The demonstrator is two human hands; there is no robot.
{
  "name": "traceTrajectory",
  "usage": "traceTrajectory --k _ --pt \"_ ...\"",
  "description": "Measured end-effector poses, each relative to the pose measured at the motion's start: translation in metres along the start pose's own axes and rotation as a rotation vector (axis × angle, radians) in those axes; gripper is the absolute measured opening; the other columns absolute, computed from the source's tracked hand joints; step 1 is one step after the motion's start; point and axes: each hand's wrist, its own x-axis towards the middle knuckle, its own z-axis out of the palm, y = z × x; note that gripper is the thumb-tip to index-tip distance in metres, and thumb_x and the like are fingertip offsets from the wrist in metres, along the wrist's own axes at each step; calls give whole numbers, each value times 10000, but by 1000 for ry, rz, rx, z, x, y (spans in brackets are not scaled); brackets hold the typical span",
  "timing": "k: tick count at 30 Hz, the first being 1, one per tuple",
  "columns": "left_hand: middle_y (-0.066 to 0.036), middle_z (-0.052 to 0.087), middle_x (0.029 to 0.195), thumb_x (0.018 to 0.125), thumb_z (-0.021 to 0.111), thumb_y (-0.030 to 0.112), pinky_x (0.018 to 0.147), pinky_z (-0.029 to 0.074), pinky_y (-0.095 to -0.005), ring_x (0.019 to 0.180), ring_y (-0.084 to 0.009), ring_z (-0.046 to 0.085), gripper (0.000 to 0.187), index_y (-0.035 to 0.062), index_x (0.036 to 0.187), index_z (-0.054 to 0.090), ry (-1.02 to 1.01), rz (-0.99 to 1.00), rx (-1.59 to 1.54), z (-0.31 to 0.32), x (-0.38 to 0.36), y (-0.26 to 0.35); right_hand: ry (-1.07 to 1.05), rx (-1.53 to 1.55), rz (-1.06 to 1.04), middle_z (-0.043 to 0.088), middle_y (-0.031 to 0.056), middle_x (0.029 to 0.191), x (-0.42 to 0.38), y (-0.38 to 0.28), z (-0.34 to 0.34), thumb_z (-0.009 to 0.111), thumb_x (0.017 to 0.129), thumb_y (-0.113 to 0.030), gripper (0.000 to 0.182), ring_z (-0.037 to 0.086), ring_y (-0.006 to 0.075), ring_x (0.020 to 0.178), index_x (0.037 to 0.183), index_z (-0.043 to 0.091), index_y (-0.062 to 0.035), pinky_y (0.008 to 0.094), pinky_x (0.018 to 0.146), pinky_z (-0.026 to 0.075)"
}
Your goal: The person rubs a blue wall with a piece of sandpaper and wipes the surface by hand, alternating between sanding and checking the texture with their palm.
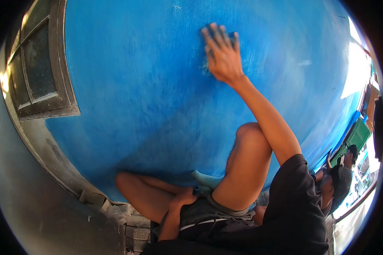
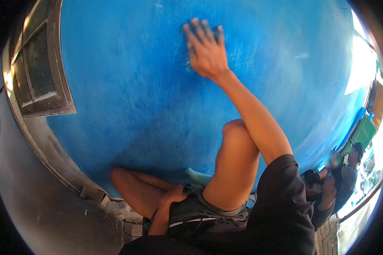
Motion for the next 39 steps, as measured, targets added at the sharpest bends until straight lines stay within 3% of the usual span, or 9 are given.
traceTrajectory --k 3,8,11,16,20,25,32,34,39 --pt "-250 662 1207 933 591 533 975 488 -456 1126 -410 630 657 27 1351 572 0 16 43 5 2 -4 169 -27 237 359 116 1582 4 25 5 412 1029 -268 507 291 332 1479 1526 390 -170 621 1183 132" --pt "-259 668 1181 914 613 530 956 492 -464 1102 -410 638 665 32 1353 570 -43 61 118 13 6 -9 -88 48 -88 344 144 1585 -16 9 -9 444 1015 -271 516 293 357 1472 1523 398 -192 624 1183 123" --pt "-265 652 1197 916 588 526 978 481 -454 1133 -412 614 646 68 1371 554 -72 12 112 2 3 -3 48 -19 112 330 128 1595 -2 24 -3 451 1011 -270 531 299 350 1471 1534 378 -211 626 1182 133" --pt "-285 650 1186 894 604 540 996 476 -455 1140 -415 614 668 59 1356 574 146 -47 231 24 11 -20 -12 -45 65 312 119 1603 -13 11 -6 446 1011 -251 539 299 345 1473 1543 362 -242 631 1183 135" --pt "-276 666 1163 897 591 560 995 480 -447 1135 -404 626 662 31 1293 626 136 -72 263 12 10 -13 -53 -6 42 314 113 1603 -12 9 -7 458 1006 -247 543 294 346 1475 1542 365 -242 636 1183 133" --pt "-255 698 1086 846 661 555 962 501 -444 1085 -398 654 621 18 1155 696 205 -136 51 14 12 -8 -20 2 50 314 107 1604 -13 6 -5 468 999 -239 547 293 346 1475 1538 373 -239 635 1183 132" --pt "-257 690 1134 799 711 549 934 511 -466 1069 -425 658 657 -13 1139 697 230 -206 -65 6 13 6 -33 -4 67 302 91 1611 -13 6 -4 467 997 -242 559 283 327 1482 1545 356 -255 629 1189 126" --pt "-230 721 1033 791 740 475 874 537 -428 1004 -369 694 538 17 1073 734 267 -288 -42 4 13 11 -38 0 79 297 85 1614 -15 6 -5 466 998 -244 564 279 320 1484 1549 346 -262 626 1192 124" --pt "-222 731 1004 794 758 461 821 528 -408 959 -336 709 564 -39 1051 719 291 -341 -312 9 22 -4 -20 18 73 288 55 1620 -16 8 -2 452 1008 -259 554 281 300 1485 1550 338 -277 620 1198 125"
